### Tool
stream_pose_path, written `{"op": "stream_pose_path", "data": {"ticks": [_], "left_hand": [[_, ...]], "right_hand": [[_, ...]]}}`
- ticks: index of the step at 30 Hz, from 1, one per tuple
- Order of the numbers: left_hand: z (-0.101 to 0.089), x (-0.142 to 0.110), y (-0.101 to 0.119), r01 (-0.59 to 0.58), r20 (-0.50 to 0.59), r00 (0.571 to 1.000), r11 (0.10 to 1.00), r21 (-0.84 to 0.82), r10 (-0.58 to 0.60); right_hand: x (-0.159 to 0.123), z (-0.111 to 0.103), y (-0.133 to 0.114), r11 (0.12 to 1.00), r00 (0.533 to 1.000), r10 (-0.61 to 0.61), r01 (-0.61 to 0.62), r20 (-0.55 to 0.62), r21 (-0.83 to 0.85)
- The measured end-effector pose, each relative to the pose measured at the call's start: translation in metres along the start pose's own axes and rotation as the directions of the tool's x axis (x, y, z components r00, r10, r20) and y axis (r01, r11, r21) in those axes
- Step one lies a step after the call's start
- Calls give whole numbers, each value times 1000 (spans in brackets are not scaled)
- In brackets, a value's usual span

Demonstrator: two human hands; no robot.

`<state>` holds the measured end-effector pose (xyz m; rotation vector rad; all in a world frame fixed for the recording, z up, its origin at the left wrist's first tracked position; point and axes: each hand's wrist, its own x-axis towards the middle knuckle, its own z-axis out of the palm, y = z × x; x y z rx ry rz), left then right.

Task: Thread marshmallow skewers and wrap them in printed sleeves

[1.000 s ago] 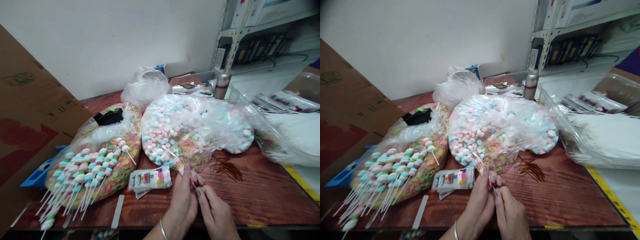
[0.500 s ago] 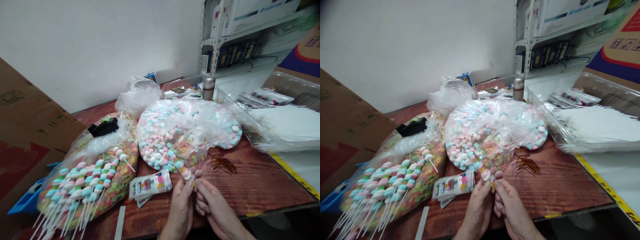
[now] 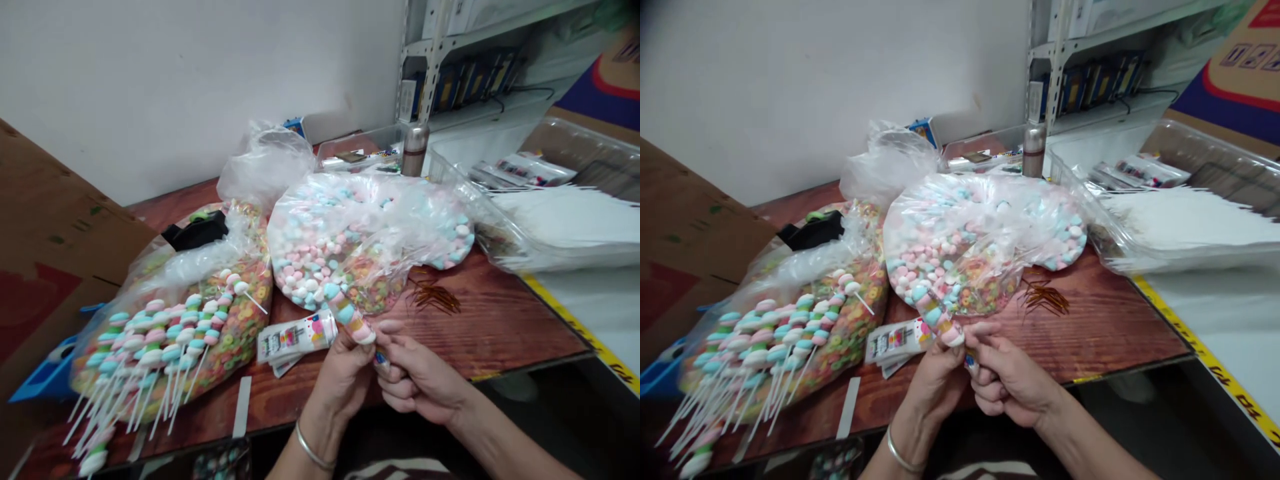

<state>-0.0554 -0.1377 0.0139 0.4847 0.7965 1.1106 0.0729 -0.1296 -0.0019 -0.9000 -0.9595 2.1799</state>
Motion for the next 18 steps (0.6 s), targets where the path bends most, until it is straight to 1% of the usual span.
{"op": "stream_pose_path", "data": {"ticks": [1, 2, 3, 4, 5, 6, 7, 8, 9, 10, 12, 14, 16, 18], "left_hand": [[0, 0, 5, -56, -18, 998, 998, 9, 56], [-2, -1, 12, -130, -54, 990, 991, 35, 132], [-5, -3, 20, -214, -104, 970, 974, 74, 221], [-9, -5, 28, -296, -160, 936, 948, 120, 313], [-16, -8, 37, -352, -214, 899, 921, 165, 382], [-25, -13, 44, -387, -263, 863, 900, 201, 430], [-34, -18, 51, -397, -308, 835, 886, 238, 457], [-45, -23, 55, -386, -346, 812, 878, 284, 469], [-55, -28, 56, -357, -378, 794, 869, 342, 475], [-63, -34, 56, -310, -394, 786, 855, 417, 477], [-75, -43, 52, -203, -378, 787, 784, 587, 487], [-78, -50, 46, -137, -300, 807, 656, 743, 509], [-72, -52, 40, -125, -203, 816, 508, 852, 541], [-63, -51, 35, -126, -107, 819, 358, 925, 564]], "right_hand": [[-2, -4, -7, 999, 1000, -11, 11, 11, -39], [-5, -10, -15, 990, 998, -65, 64, -10, -123], [-9, -17, -22, 959, 988, -152, 137, -40, -249], [-14, -24, -27, 838, 946, -318, 247, -68, -487], [-19, -31, -31, 642, 890, -454, 294, -42, -708], [-24, -38, -32, 461, 877, -480, 287, 36, -840], [-29, -43, -31, 308, 880, -461, 282, 117, -908], [-33, -47, -27, 201, 898, -401, 279, 181, -939], [-36, -49, -21, 122, 914, -335, 284, 230, -951], [-37, -49, -13, 61, 922, -285, 290, 261, -955], [-33, -46, 4, -30, 922, -262, 288, 285, -957], [-25, -43, 21, -62, 912, -301, 275, 281, -959], [-17, -41, 32, -46, 899, -355, 257, 257, -965], [-15, -39, 35, -10, 891, -402, 229, 214, -973]]}}
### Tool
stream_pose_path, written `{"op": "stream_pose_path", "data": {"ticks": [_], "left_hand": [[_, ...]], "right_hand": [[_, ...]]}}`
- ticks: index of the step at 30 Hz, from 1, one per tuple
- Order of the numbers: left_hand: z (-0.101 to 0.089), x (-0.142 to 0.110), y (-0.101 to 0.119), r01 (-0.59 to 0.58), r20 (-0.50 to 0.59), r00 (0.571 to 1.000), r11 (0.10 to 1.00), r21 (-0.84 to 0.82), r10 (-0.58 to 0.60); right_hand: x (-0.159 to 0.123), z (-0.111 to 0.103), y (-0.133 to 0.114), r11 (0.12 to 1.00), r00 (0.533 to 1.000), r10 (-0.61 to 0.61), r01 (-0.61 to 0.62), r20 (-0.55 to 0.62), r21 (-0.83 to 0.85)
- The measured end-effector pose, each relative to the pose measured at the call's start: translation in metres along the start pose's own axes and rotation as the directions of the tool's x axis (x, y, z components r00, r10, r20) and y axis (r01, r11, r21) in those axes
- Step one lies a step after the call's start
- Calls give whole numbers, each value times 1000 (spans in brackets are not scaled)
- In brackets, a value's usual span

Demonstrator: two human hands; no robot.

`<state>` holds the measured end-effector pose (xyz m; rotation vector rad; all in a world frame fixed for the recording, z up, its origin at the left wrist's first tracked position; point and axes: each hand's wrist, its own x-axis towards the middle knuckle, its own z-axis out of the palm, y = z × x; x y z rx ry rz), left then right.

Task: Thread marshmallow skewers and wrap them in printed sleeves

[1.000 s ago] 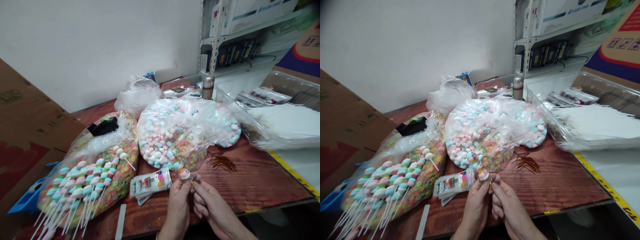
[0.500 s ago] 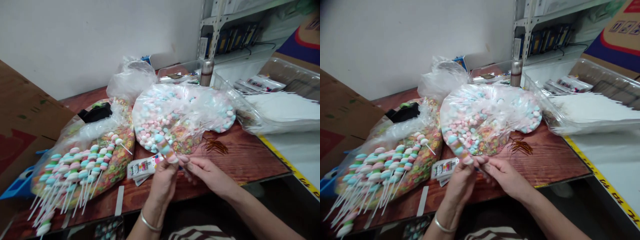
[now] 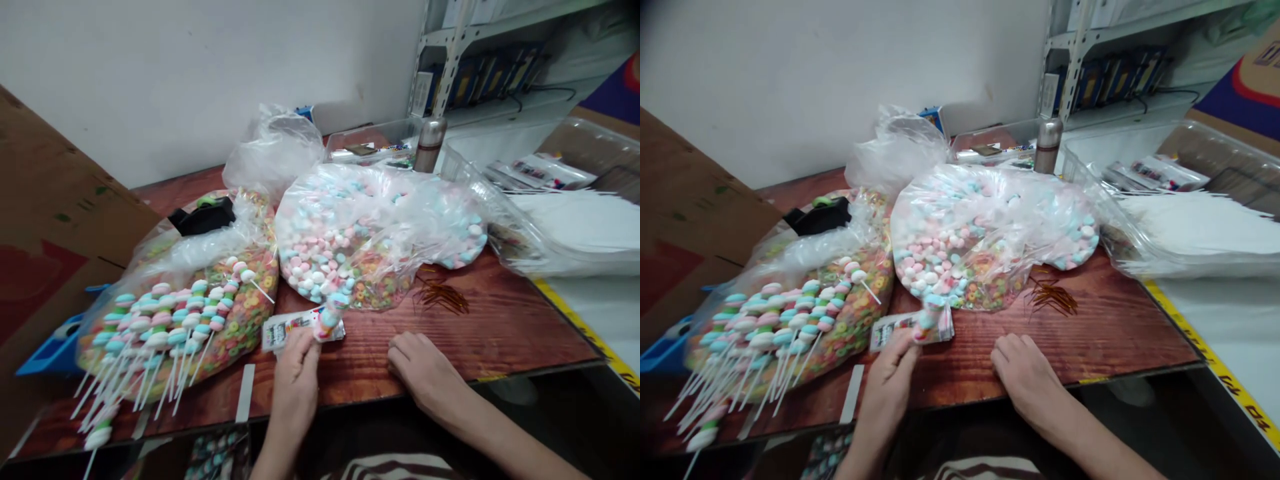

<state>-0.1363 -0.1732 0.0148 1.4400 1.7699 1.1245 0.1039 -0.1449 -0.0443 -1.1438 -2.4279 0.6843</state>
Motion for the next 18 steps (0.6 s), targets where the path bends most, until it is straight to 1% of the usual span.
{"op": "stream_pose_path", "data": {"ticks": [1, 2, 3, 4, 5, 6, 7, 8, 10, 13, 15, 16, 17, 18], "left_hand": [[5, 0, 3, -49, 10, 999, 997, 64, 49], [10, 1, 5, -103, 18, 995, 987, 121, 102], [16, 2, 7, -159, 26, 987, 972, 171, 157], [22, 4, 8, -216, 30, 976, 953, 212, 215], [28, 6, 9, -266, 31, 963, 932, 245, 267], [35, 8, 9, -306, 27, 950, 912, 272, 311], [41, 9, 10, -338, 16, 937, 894, 294, 349], [47, 10, 10, -361, 1, 925, 878, 314, 380], [57, 11, 10, -389, -42, 902, 849, 357, 430], [65, 10, 9, -432, -76, 864, 810, 397, 498], [67, 9, 9, -482, -54, 838, 783, 392, 543], [67, 9, 9, -498, -38, 833, 779, 380, 551], [66, 9, 10, -500, -25, 839, 787, 361, 544], [66, 9, 10, -483, -18, 856, 811, 331, 517]], "right_hand": [[0, -1, -2, 999, 999, 38, -37, -39, 26], [0, -4, -6, 992, 991, 97, -90, -91, 87], [0, -8, -11, 972, 975, 172, -144, -140, 188], [1, -11, -17, 920, 946, 269, -197, -179, 339], [3, -13, -25, 832, 912, 364, -228, -188, 506], [7, -13, -33, 724, 887, 431, -229, -167, 651], [11, -12, -41, 621, 874, 468, -219, -132, 753], [16, -10, -48, 543, 868, 487, -209, -102, 813], [27, -2, -55, 435, 853, 518, -196, -66, 879], [39, 7, -53, 346, 841, 541, -207, -14, 915], [42, 11, -49, 330, 843, 537, -214, 3, 919], [42, 12, -47, 334, 844, 536, -214, 2, 918], [42, 13, -46, 344, 844, 537, -212, -6, 915], [41, 14, -45, 358, 841, 541, -211, -18, 910]]}}
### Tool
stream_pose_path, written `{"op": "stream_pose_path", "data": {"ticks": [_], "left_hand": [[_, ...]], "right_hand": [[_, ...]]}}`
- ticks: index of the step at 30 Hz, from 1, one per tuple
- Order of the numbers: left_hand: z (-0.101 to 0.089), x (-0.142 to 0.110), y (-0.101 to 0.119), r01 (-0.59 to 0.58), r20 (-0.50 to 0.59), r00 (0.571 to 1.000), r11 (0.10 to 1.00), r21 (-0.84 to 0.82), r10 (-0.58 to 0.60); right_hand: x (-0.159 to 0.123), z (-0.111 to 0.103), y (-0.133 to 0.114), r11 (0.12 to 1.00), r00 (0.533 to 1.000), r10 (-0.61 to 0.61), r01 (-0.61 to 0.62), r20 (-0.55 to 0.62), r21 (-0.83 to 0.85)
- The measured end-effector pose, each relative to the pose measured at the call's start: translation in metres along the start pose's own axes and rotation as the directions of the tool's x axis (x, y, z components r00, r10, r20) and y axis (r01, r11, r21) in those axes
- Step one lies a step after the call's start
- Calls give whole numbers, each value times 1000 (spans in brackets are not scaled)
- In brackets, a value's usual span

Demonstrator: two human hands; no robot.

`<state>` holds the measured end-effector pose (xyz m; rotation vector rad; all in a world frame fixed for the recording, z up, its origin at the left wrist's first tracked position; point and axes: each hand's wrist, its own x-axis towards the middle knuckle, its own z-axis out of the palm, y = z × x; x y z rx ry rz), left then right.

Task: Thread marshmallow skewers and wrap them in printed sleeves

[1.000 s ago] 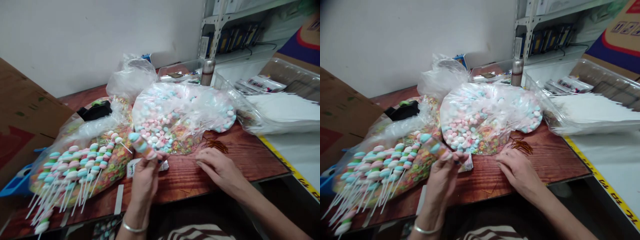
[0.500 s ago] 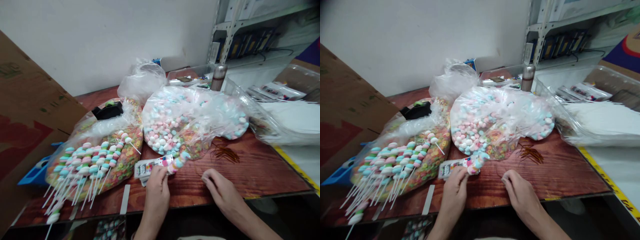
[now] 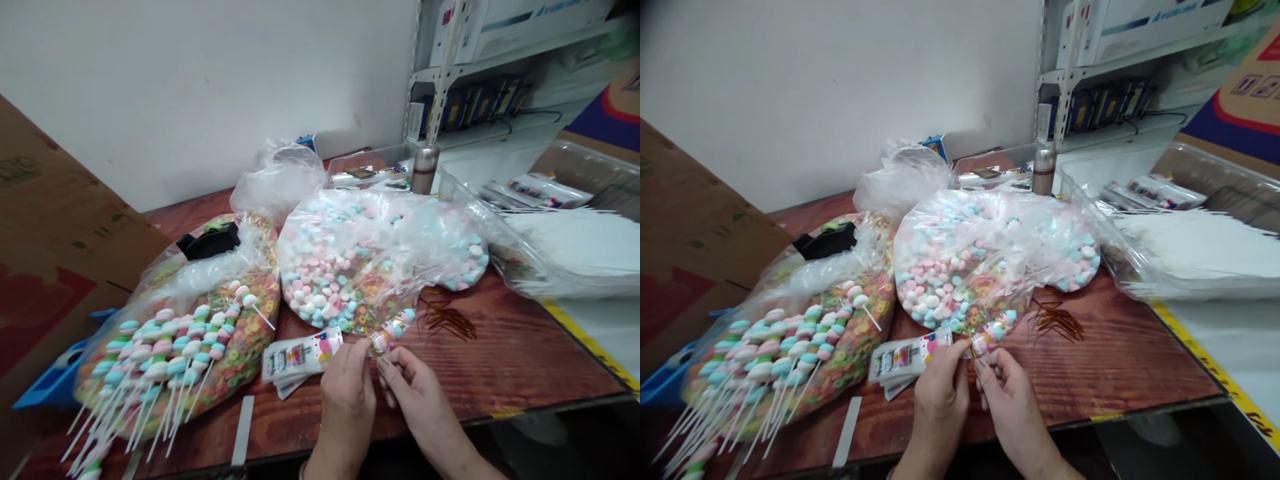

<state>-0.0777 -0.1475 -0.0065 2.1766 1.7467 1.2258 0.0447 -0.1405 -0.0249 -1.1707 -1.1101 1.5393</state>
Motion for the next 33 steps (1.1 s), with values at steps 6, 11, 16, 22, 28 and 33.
{"op": "stream_pose_path", "data": {"ticks": [6, 11, 16, 22, 28, 33], "left_hand": [[7, 12, 6, 651, 333, 745, 523, -549, -578], [16, 20, 15, 667, 646, 531, -199, -718, -549], [17, 15, 14, 689, 513, 667, 185, -701, -541], [16, 8, 3, 245, 136, 968, 922, -300, -213], [21, 13, 12, 522, 234, 853, 749, -407, -467], [16, 19, 14, 512, 301, 858, 654, -557, -416]], "right_hand": [[5, -6, -1, 977, 990, -136, 127, -45, -170], [17, -18, -5, 906, 950, -304, 263, -77, -332], [21, -26, -7, 734, 897, -434, 405, 83, -544], [16, -24, -10, 644, 840, -525, 498, 139, -581], [17, -19, -6, 747, 865, -494, 472, 84, -469], [16, -23, -18, 763, 859, -511, 465, 20, -449]]}}
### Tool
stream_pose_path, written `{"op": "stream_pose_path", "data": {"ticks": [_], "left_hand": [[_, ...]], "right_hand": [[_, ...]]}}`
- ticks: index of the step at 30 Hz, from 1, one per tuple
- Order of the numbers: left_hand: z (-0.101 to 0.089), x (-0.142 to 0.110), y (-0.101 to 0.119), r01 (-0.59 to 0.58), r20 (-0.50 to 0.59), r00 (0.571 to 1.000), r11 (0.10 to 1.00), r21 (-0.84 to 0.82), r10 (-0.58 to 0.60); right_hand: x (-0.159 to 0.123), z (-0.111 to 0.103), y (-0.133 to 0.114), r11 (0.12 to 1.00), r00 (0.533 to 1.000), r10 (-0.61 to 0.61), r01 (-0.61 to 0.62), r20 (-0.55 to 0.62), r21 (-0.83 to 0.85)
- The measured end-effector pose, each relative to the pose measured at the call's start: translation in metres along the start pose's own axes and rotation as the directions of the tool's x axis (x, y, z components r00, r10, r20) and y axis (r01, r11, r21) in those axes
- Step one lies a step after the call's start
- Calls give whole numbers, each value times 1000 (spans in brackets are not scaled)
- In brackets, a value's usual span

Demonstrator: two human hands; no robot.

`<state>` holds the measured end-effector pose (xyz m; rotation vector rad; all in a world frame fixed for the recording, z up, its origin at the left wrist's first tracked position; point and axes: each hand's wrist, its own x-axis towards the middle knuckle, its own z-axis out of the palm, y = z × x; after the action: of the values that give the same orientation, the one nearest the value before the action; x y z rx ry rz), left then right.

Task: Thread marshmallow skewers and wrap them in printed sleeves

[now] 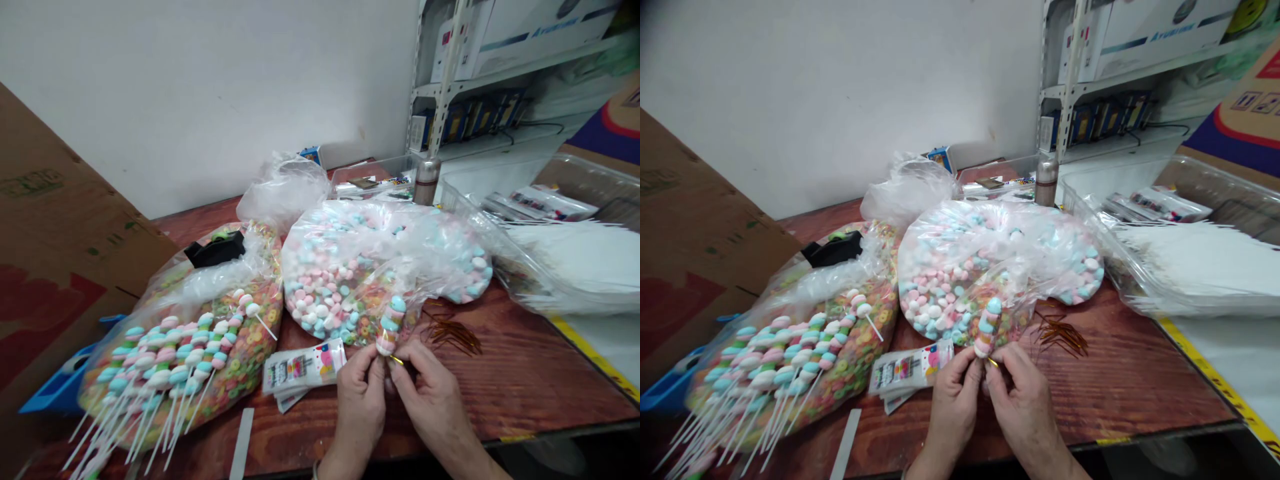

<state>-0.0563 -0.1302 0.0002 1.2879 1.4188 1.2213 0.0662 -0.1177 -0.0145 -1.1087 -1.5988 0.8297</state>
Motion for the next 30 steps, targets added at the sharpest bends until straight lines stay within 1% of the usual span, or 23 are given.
{"op": "stream_pose_path", "data": {"ticks": [1, 3, 4, 5, 7, 9, 12, 15, 16, 17, 19, 21, 22, 24, 25, 26, 27, 28, 29, 30], "left_hand": [[-2, 2, 3, 5, 50, 999, 998, -70, -1], [-6, 5, 9, 49, 163, 986, 978, -202, -16], [-7, 6, 11, 72, 200, 979, 967, -245, -22], [-8, 8, 13, 85, 216, 976, 960, -267, -27], [-8, 8, 14, 86, 191, 981, 962, -258, -36], [-6, 6, 12, 73, 130, 991, 974, -216, -45], [-3, 1, 7, 52, 48, 998, 989, -136, -46], [0, -2, 5, 29, 4, 1000, 997, -77, -29], [0, -3, 6, 24, -6, 1000, 998, -64, -25], [0, -3, 7, 22, -15, 1000, 998, -57, -23], [1, -3, 10, 31, -32, 999, 997, -66, -33], [2, -2, 11, 50, -37, 998, 994, -102, -54], [3, -2, 11, 61, -33, 997, 990, -125, -65], [5, -1, 8, 79, -15, 996, 980, -183, -84], [5, -1, 6, 87, 3, 996, 971, -222, -89], [6, -1, 4, 99, 31, 995, 958, -268, -94], [5, 0, 3, 114, 68, 993, 941, -318, -97], [3, 0, 2, 130, 107, 989, 920, -369, -97], [0, 1, 2, 144, 144, 985, 900, -412, -92], [-4, 2, 4, 149, 174, 982, 885, -441, -78]], "right_hand": [[2, -4, -4, 1000, 1000, -7, 7, 20, 14], [5, -12, -12, 998, 995, -18, 12, 97, 56], [6, -16, -15, 997, 990, -25, 15, 139, 75], [6, -18, -18, 996, 985, -33, 19, 168, 84], [5, -19, -19, 997, 985, -50, 39, 167, 71], [3, -16, -16, 999, 991, -48, 45, 127, 27], [-3, -9, -9, 997, 997, 5, 1, 79, -81], [-7, -3, -6, 977, 998, 54, -49, 14, -207], [-7, -2, -6, 970, 999, 32, -35, -15, -241], [-8, -2, -7, 963, 999, -16, 5, -38, -271], [-7, -2, -9, 934, 986, -157, 132, -50, -332], [-6, -1, -10, 886, 956, -290, 256, -32, -386], [-6, -1, -10, 866, 942, -333, 295, -27, -403], [-4, -1, -10, 859, 933, -358, 314, -34, -404], [-3, -2, -10, 876, 941, -337, 297, -42, -379], [-2, -3, -10, 907, 956, -291, 261, -44, -331], [-1, -5, -12, 944, 975, -218, 202, -35, -261], [0, -8, -14, 977, 992, -128, 125, -8, -173], [1, -12, -16, 997, 999, -29, 32, 42, -73], [2, -16, -19, 998, 992, 61, -65, 112, 25]]}}
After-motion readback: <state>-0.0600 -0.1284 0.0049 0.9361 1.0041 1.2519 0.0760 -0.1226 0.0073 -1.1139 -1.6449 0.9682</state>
